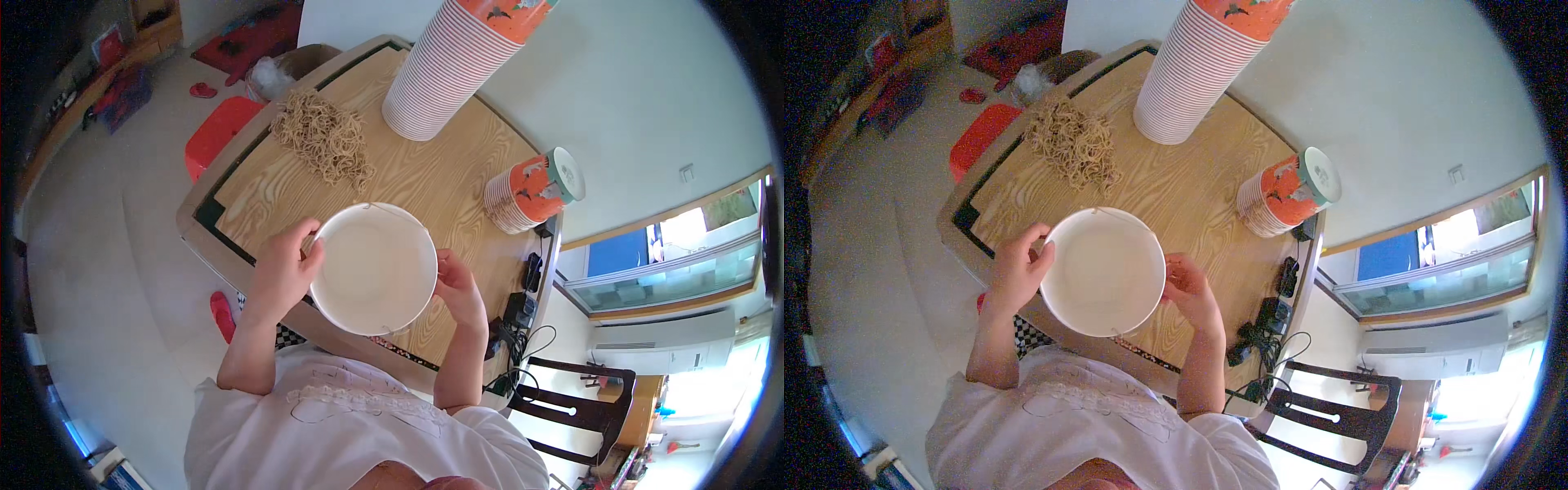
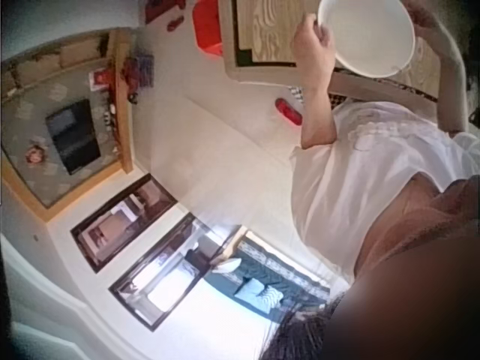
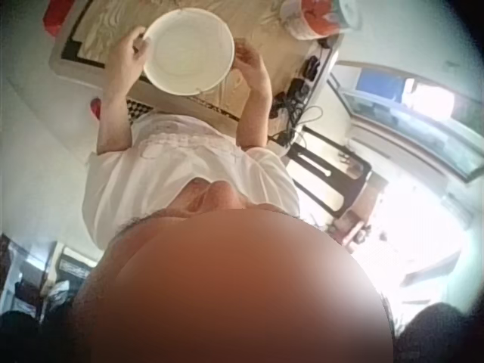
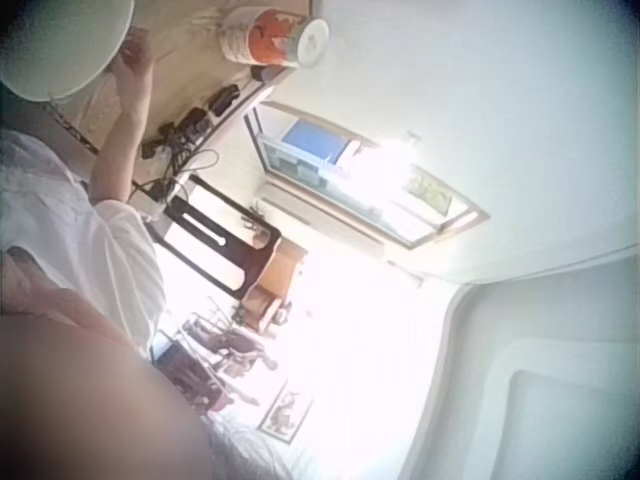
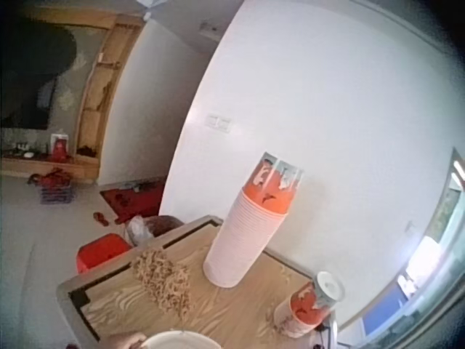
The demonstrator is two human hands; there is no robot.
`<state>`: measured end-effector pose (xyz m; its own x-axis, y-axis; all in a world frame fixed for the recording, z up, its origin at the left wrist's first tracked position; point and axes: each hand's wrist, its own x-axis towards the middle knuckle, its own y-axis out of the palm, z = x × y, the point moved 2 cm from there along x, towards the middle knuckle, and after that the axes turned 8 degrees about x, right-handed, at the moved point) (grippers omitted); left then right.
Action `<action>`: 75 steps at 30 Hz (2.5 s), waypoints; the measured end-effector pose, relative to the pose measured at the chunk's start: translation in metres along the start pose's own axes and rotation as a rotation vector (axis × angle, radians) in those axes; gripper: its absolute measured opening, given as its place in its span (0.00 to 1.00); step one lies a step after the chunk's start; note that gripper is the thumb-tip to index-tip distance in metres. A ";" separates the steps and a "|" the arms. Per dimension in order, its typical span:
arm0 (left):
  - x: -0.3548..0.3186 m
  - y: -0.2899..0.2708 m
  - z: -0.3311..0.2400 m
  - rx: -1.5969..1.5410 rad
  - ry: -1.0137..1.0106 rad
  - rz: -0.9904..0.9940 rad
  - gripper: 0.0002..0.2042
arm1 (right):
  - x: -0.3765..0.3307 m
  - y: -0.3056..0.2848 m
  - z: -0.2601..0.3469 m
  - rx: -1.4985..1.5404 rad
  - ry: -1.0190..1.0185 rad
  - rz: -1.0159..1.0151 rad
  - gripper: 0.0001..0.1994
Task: Placing rubber bands around the rims of paper cups.
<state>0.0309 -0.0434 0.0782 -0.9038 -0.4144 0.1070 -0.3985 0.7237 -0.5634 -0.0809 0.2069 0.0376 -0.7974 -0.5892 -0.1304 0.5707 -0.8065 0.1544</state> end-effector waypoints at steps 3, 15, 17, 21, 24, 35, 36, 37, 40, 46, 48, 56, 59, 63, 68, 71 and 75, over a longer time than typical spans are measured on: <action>0.000 0.002 0.000 0.016 0.053 0.023 0.08 | 0.006 -0.001 0.002 -0.046 -0.034 0.012 0.11; 0.002 0.010 -0.007 -0.073 0.176 -0.044 0.10 | 0.030 -0.013 -0.007 -0.219 -0.122 0.060 0.13; 0.004 0.007 -0.012 -0.012 0.156 -0.141 0.11 | 0.029 -0.012 -0.006 -0.274 -0.126 0.059 0.14; 0.006 0.006 -0.013 -0.047 0.042 -0.111 0.11 | 0.029 -0.012 -0.001 -0.267 -0.097 -0.030 0.13; 0.007 0.007 -0.010 -0.025 0.109 -0.229 0.12 | 0.024 -0.004 0.009 -0.083 -0.038 -0.174 0.10; 0.017 0.008 -0.002 -0.046 0.068 -0.291 0.11 | -0.004 0.017 -0.001 -0.005 -0.053 0.006 0.05; 0.017 0.008 -0.002 -0.046 0.069 -0.292 0.11 | -0.003 0.017 -0.002 -0.005 -0.053 0.006 0.05; 0.017 0.008 -0.001 -0.060 0.057 -0.285 0.11 | -0.002 0.017 -0.004 0.004 -0.055 0.023 0.05; 0.017 0.010 0.001 -0.099 0.041 -0.266 0.12 | 0.000 0.018 -0.007 0.021 -0.069 0.030 0.06; 0.011 0.016 0.000 -0.064 0.221 -0.248 0.14 | 0.008 -0.006 0.007 0.137 0.023 -0.128 0.20; 0.011 0.021 -0.005 -0.025 0.288 -0.234 0.15 | 0.011 -0.014 0.016 0.189 0.064 -0.029 0.33; 0.014 0.032 -0.018 0.056 0.477 -0.181 0.17 | 0.017 -0.023 0.044 0.109 -0.002 0.017 0.34; 0.017 0.036 -0.026 -0.063 0.466 -0.069 0.19 | 0.020 -0.029 0.050 -0.071 -0.107 0.048 0.36; 0.044 0.056 -0.039 -0.248 0.410 -0.044 0.22 | 0.022 -0.039 0.075 -0.196 -0.321 0.065 0.40; 0.111 0.101 -0.092 -0.677 0.455 0.002 0.23 | 0.020 -0.079 0.127 -0.266 -0.543 -0.095 0.36; 0.156 0.131 -0.145 -0.590 0.628 0.132 0.24 | 0.019 -0.123 0.159 -0.160 -0.673 -0.263 0.32; 0.201 0.189 -0.197 -0.595 0.742 0.130 0.26 | 0.037 -0.180 0.183 -0.385 -0.787 -0.400 0.32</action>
<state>-0.2567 0.1189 0.1550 -0.7338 -0.0041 0.6793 -0.1175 0.9857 -0.1210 -0.2487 0.3396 0.1841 -0.7703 -0.1785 0.6122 0.1415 -0.9839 -0.1089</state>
